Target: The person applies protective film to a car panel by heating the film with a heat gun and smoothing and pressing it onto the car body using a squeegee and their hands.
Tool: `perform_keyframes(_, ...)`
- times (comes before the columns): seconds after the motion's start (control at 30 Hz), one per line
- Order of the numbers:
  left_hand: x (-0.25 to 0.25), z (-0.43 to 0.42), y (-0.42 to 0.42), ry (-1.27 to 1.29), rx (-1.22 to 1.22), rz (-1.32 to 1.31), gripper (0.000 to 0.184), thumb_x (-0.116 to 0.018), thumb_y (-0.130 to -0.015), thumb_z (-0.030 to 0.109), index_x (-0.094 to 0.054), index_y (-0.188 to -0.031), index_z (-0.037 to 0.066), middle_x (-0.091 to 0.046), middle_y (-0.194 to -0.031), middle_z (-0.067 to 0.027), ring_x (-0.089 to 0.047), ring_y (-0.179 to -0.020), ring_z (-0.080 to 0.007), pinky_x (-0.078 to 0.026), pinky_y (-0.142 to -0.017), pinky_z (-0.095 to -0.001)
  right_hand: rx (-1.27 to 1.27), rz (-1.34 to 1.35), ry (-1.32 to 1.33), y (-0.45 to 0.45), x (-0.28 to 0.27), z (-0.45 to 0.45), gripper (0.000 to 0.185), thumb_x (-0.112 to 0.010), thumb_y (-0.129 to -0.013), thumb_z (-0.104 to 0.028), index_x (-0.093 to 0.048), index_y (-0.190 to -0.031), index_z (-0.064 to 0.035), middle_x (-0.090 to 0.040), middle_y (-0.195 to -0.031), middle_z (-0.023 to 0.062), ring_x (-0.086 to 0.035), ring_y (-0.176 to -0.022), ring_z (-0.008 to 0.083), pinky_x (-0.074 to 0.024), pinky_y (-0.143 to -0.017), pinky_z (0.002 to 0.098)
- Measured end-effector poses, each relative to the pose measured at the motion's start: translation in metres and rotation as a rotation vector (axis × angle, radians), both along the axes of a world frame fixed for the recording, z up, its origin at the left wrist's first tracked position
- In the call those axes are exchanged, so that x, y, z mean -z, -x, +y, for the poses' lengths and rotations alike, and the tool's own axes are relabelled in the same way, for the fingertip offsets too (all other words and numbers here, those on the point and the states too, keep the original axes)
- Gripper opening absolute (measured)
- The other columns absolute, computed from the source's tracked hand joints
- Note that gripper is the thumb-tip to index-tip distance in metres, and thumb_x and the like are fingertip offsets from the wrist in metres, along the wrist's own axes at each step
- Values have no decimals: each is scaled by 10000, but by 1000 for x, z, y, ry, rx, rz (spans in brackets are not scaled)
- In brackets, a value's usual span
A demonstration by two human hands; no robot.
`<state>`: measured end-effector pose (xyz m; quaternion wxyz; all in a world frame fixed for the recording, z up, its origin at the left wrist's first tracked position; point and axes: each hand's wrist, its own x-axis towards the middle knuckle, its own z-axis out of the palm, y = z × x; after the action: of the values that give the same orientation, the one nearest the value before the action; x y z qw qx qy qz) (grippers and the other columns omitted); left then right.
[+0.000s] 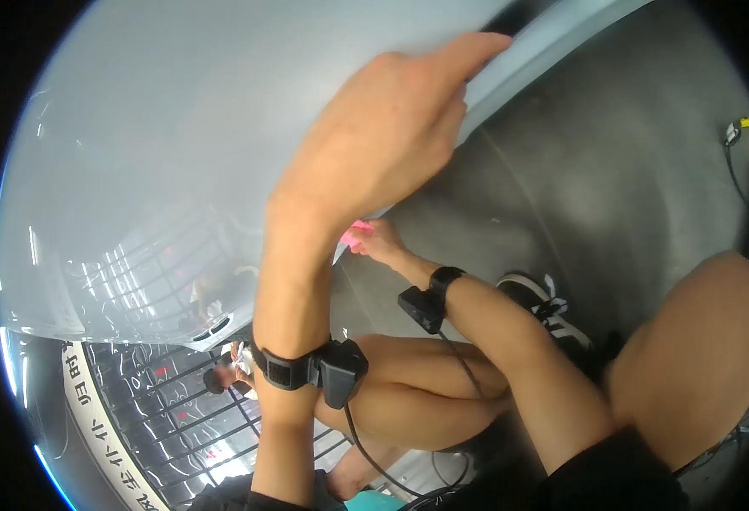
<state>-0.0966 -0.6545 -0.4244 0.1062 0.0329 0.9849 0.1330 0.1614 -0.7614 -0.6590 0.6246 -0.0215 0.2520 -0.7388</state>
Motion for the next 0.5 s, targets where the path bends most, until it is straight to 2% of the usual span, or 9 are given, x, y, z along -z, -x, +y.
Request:
perform_keyframes(0.13, 0, 2, 3, -21, 7, -11, 418, -541, -867, 11, -602, -1278, 53, -669, -874, -251, -632, -848, -448, -491, -765, -516, 68, -103, -89, 35, -20, 39, 351, -684, -961, -302, -699, -1093, 23, -743, -932, 104, -730, -710, 151, -576, -627, 269)
perform_keyframes(0.2, -1, 3, 1, -25, 5, -4, 423, -545, -858, 1, -599, -1275, 44, -666, -866, -247, -630, -862, -440, -497, -772, -507, 259, -168, -91, 46, -21, 52, 329, -679, -907, -262, -718, -980, 57, -741, -824, 119, -728, -666, 164, -550, -555, 284)
perform_keyframes(0.23, -3, 3, -1, -23, 8, -1, 423, -545, -858, 1, -599, -1275, 44, -666, -866, -247, -630, -862, -440, -497, -772, -507, 262, -166, -89, 54, -20, 58, 329, -679, -907, -262, -718, -980, 57, -741, -824, 119, -728, -666, 164, -550, -555, 284)
perform_keyframes(0.3, -8, 3, -4, 26, -36, -141, 456, -471, -949, -14, -547, -1386, 92, -693, -1150, -205, -708, -934, -307, -541, -849, -405, 304, -49, -128, 70, -18, 67, 327, -692, -909, -256, -723, -930, 68, -734, -791, 102, -722, -641, 164, -541, -531, 276)
perform_keyframes(0.33, -10, 3, -7, 29, -30, -140, 456, -471, -949, -14, -547, -1386, 92, -693, -1150, -205, -708, -934, -307, -541, -849, -405, 372, -100, -130, 77, -20, 70, 313, -712, -899, -242, -729, -901, 70, -718, -740, 78, -696, -602, 146, -532, -515, 273)
perform_keyframes(0.5, -8, -3, -20, -97, -158, -260, 510, -423, -966, -33, -483, -1461, 76, -635, -1294, -220, -684, -1048, -264, -537, -908, -384, 515, -67, -103, 126, -20, 100, 268, -733, -892, -204, -737, -943, 58, -707, -727, 65, -645, -559, 114, -515, -499, 267)
